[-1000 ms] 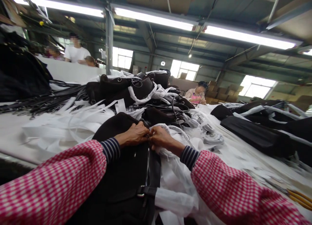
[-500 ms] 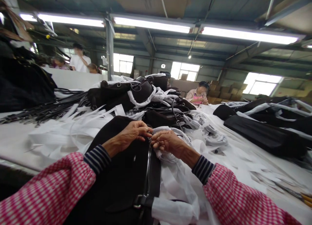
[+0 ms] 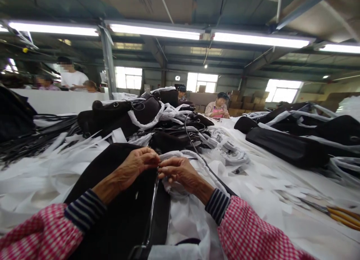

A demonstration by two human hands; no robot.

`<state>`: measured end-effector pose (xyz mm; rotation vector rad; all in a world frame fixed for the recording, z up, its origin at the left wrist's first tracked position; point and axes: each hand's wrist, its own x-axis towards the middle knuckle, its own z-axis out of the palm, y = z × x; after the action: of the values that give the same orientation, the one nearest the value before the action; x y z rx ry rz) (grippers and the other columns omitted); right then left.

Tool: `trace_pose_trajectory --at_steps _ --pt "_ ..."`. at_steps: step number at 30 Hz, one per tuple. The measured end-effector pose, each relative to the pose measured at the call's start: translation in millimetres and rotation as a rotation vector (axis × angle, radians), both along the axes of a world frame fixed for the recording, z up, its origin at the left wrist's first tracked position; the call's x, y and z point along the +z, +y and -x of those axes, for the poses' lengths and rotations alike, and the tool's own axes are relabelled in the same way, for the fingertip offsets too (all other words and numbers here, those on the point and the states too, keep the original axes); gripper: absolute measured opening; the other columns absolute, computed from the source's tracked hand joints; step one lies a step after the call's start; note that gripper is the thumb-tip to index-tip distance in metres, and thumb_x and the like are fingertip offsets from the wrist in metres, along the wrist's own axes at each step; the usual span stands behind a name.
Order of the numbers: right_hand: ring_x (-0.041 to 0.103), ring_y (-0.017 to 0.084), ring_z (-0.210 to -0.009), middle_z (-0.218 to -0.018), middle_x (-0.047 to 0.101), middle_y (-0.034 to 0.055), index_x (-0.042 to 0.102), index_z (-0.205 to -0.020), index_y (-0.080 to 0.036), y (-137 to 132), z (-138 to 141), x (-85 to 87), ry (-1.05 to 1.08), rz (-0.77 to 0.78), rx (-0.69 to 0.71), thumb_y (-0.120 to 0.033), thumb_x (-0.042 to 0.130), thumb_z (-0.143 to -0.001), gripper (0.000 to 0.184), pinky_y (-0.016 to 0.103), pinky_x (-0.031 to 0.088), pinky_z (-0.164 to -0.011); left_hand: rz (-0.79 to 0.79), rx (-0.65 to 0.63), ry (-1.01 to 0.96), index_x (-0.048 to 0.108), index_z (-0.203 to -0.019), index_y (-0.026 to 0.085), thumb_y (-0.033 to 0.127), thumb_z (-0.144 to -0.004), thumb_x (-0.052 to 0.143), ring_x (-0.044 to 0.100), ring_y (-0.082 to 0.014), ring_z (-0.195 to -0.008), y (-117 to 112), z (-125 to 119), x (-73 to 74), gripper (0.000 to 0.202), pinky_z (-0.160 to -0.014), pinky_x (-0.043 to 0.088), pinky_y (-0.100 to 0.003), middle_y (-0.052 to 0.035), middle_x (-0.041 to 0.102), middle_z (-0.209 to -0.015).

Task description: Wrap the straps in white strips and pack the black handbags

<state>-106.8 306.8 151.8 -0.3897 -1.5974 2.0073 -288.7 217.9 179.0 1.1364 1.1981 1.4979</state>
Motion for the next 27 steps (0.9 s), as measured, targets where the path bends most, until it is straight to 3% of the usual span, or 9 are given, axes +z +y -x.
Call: trace_pose_trajectory --at_steps 5,10,15,19,27 --pt "0.062 0.009 -0.056 -0.078 0.073 0.0062 0.076 -0.086 -0.012 1 5 -7.7 0.047 -0.020 -0.079 -0.040 0.088 -0.070 0.035 0.015 0.038 -0.041 0.022 0.053 0.014 0.076 -0.086 0.013 0.039 -0.072 0.088 0.070 -0.0171 -0.088 -4 -2 -3.3 0.032 -0.089 0.058 -0.030 -0.0069 0.076 -0.091" --pt "0.039 0.002 -0.043 -0.061 0.059 -0.0030 0.076 -0.079 -0.013 -2 7 -8.9 0.100 -0.022 -0.177 -0.036 0.089 -0.069 0.029 0.015 0.024 -0.036 0.032 0.110 0.060 0.076 -0.101 0.013 0.035 -0.066 0.092 0.073 -0.0203 -0.085 -8 -8 -5.5 0.044 -0.085 0.059 -0.034 -0.0088 0.079 -0.092" --pt "0.047 0.004 -0.042 -0.067 0.068 0.0022 0.075 -0.084 -0.013 -1 8 -8.9 0.043 0.008 -0.193 -0.040 0.087 -0.070 0.033 0.016 0.025 -0.036 0.043 0.143 0.170 0.077 -0.092 0.014 0.039 -0.067 0.089 0.071 -0.0192 -0.076 -9 -15 -12.3 0.038 -0.077 0.057 -0.032 -0.0070 0.077 -0.083" --pt "0.058 0.008 -0.051 -0.071 0.072 0.0043 0.074 -0.082 -0.013 0 9 -8.9 0.061 0.046 -0.233 -0.036 0.091 -0.065 0.034 0.016 0.037 -0.041 0.007 0.164 0.333 0.077 -0.082 0.014 0.048 -0.072 0.081 0.063 -0.0169 -0.067 -11 -17 -14.4 0.036 -0.063 0.050 -0.028 -0.0043 0.071 -0.071" --pt "0.053 0.006 -0.045 -0.067 0.072 0.0036 0.071 -0.081 -0.014 6 10 -18.0 0.063 0.034 -0.162 -0.036 0.088 -0.071 0.030 0.015 0.033 -0.039 0.033 0.140 0.444 0.073 -0.080 0.015 0.050 -0.076 0.074 0.052 -0.0127 -0.059 -14 -19 -9.5 0.035 -0.054 0.038 -0.023 -0.0009 0.063 -0.064"
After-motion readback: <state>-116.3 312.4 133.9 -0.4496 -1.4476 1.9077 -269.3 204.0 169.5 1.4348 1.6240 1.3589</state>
